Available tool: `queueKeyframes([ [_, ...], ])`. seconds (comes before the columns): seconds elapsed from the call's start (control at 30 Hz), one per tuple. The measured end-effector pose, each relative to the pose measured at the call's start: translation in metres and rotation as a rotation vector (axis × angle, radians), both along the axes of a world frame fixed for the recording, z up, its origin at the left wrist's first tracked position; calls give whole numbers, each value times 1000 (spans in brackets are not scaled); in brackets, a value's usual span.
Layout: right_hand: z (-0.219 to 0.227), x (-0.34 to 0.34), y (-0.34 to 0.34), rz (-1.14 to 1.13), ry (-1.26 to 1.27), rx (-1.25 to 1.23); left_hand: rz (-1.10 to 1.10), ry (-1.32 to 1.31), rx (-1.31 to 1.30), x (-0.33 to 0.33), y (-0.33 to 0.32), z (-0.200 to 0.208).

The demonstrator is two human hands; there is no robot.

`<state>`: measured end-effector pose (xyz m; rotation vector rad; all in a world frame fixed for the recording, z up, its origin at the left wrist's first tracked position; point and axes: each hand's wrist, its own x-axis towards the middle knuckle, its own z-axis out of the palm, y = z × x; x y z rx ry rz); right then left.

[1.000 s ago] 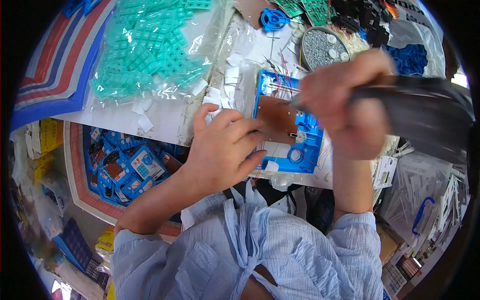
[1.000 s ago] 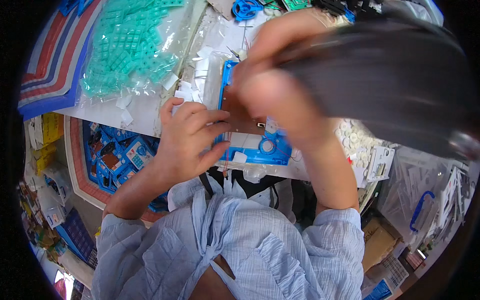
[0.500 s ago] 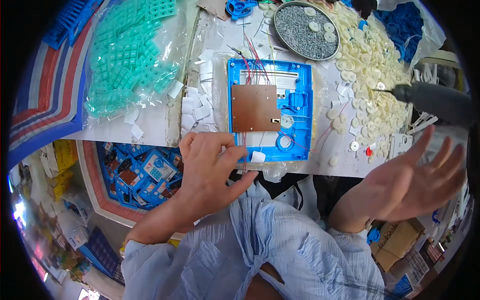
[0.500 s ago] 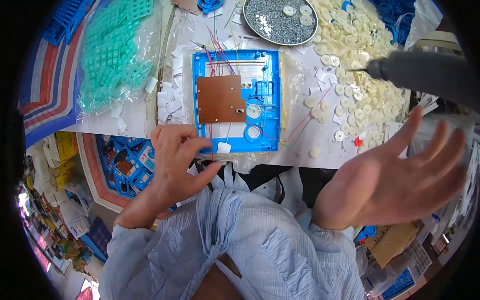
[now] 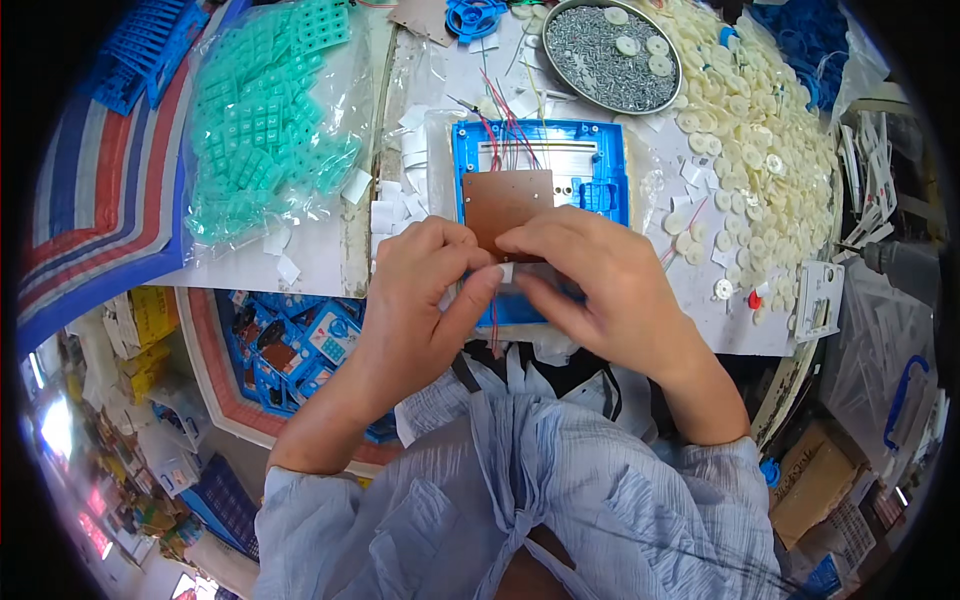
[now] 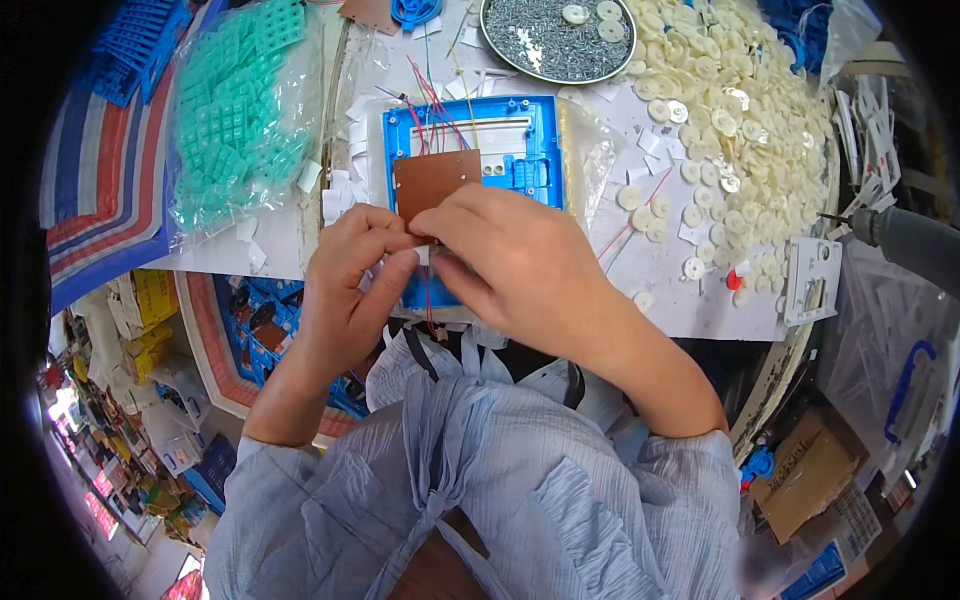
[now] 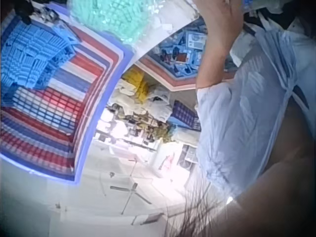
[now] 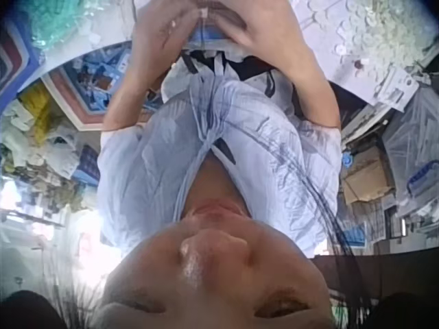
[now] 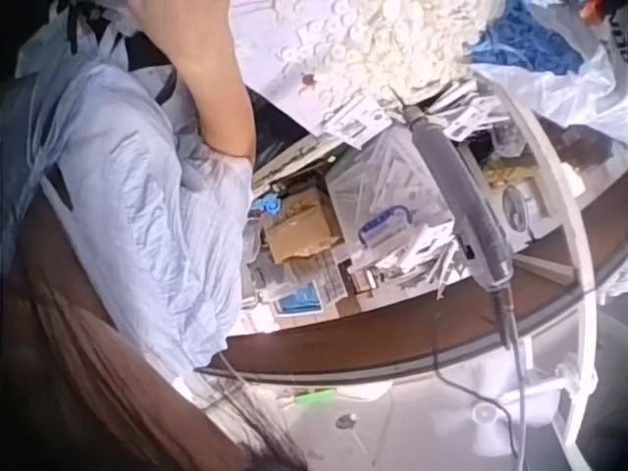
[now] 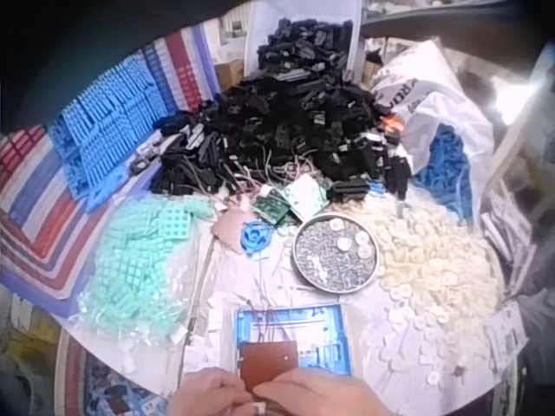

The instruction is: Assembling a blue electronic toy by placing internal components into the casing and securing them with screws.

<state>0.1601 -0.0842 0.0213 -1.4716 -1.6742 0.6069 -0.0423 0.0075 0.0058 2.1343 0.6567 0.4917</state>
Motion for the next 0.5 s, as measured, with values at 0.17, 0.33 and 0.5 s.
queueKeyframes([
  [0.17,-1,4,16,63,26,-151,12,7,85,2,2,6],
  [0.33,-6,3,21,53,31,-142,-13,14,102,7,11,11],
  [0.5,8,4,10,-21,38,-102,51,18,-291,-2,7,8],
])
